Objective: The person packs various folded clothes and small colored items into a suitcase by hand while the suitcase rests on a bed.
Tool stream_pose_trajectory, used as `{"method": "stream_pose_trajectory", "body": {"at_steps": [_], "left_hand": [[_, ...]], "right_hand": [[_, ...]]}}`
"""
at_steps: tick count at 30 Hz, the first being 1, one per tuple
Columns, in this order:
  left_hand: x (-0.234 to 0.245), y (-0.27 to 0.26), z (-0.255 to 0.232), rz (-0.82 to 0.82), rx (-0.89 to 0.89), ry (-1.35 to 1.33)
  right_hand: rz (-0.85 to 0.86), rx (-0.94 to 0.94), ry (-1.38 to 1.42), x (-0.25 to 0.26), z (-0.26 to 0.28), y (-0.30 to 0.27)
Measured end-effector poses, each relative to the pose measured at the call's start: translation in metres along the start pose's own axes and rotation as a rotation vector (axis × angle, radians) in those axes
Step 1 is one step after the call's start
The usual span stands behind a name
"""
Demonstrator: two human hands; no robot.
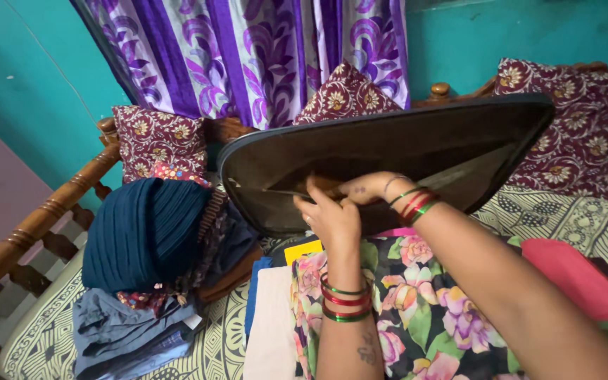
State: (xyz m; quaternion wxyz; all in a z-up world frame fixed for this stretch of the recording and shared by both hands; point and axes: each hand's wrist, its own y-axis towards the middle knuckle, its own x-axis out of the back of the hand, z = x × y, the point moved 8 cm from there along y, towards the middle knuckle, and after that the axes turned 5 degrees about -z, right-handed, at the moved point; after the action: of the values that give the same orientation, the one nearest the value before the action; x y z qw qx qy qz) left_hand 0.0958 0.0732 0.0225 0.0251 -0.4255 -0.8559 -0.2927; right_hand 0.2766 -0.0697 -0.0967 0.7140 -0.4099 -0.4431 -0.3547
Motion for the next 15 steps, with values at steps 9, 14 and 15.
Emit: {"method": "stream_pose_trajectory", "body": {"at_steps": [9, 14, 15], "left_hand": [[-0.007, 0.004, 0.01, -0.051, -0.083, -0.116], [-0.018, 0.002, 0.015, 0.004, -0.074, -0.073], [-0.017, 0.002, 0.013, 0.0, -0.093, -0.073]], "right_hand": [[-0.11, -0.151, 0.006, -0.024, -0.036, 0.071], [-0.264, 0.289, -0.045, 0.016, -0.012, 0.014], [-0.311, 0.341, -0.075, 0.031, 0.009, -0.019]]}}
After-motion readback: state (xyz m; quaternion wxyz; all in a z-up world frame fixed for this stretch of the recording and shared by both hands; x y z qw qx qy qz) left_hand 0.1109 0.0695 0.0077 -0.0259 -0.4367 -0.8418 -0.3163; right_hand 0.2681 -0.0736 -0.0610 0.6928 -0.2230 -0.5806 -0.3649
